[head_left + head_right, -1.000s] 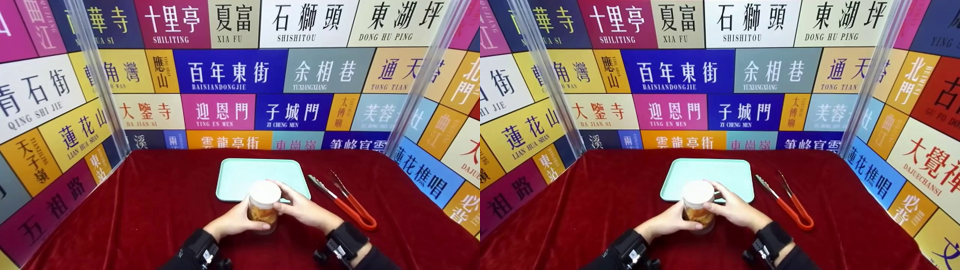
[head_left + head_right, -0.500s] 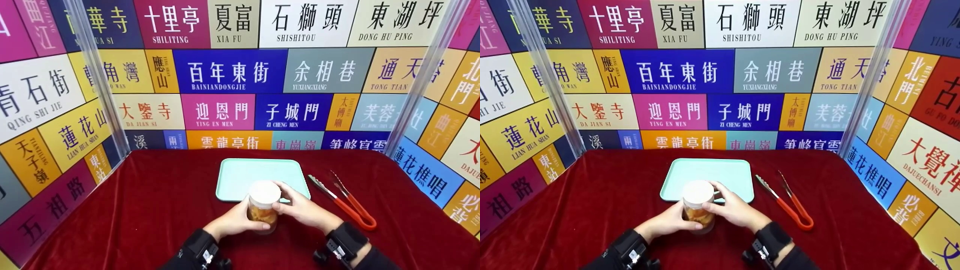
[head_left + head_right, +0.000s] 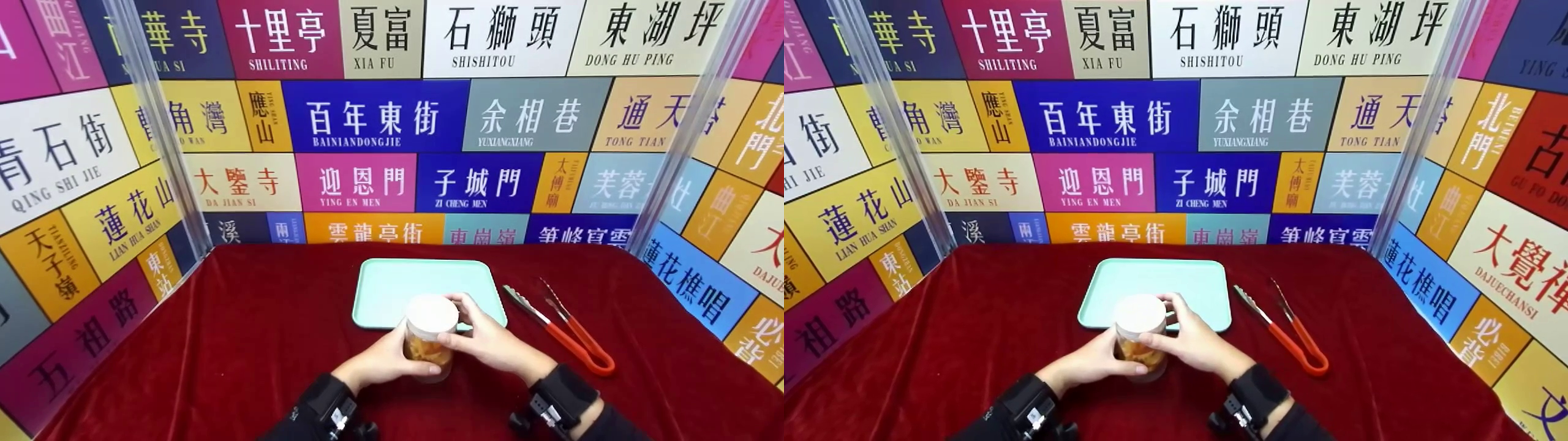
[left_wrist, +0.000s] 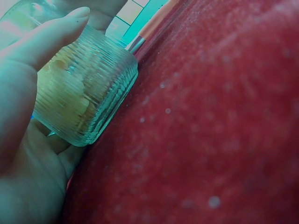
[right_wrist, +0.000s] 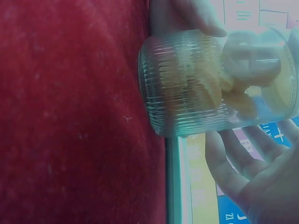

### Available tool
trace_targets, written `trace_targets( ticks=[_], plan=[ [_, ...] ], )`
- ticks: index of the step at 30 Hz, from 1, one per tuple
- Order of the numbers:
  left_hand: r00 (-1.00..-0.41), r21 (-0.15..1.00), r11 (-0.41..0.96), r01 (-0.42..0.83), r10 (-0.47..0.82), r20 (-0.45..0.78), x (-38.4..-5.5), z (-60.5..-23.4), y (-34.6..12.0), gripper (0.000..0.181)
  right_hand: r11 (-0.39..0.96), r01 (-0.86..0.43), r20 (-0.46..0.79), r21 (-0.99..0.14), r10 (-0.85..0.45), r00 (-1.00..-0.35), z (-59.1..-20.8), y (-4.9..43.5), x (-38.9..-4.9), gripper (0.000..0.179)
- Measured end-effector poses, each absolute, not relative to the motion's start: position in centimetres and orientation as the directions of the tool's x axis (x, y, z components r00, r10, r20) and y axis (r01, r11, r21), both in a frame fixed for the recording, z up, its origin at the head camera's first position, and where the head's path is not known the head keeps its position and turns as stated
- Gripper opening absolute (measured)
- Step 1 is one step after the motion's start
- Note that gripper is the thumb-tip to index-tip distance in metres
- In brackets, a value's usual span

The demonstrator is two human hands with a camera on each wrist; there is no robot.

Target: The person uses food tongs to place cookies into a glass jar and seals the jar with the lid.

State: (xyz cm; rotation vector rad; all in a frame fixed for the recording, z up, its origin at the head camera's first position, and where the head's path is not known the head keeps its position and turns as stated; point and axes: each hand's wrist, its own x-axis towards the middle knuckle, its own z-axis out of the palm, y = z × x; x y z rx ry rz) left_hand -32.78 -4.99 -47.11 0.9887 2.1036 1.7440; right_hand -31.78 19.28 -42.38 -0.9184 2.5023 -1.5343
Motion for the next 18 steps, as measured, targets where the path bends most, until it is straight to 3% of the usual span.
trace_targets(
  ticks=[9, 18],
  plan=[
    [-0.745, 0.935, 0.063, 0.350, 0.624, 0.236, -32.80, -47.16, -5.04, 0.087, 0.313, -0.461, 0.245, -0.830, -0.538, -0.807, -42.40, 19.40, -31.90, 0.068],
    [-0.750, 0.937, 0.070, 0.343, 0.620, 0.228, -32.80, -47.22, -4.98, 0.087, 0.212, -0.452, 0.240, -0.867, -0.617, -0.749, -42.63, 20.28, -32.35, 0.073]
  ],
)
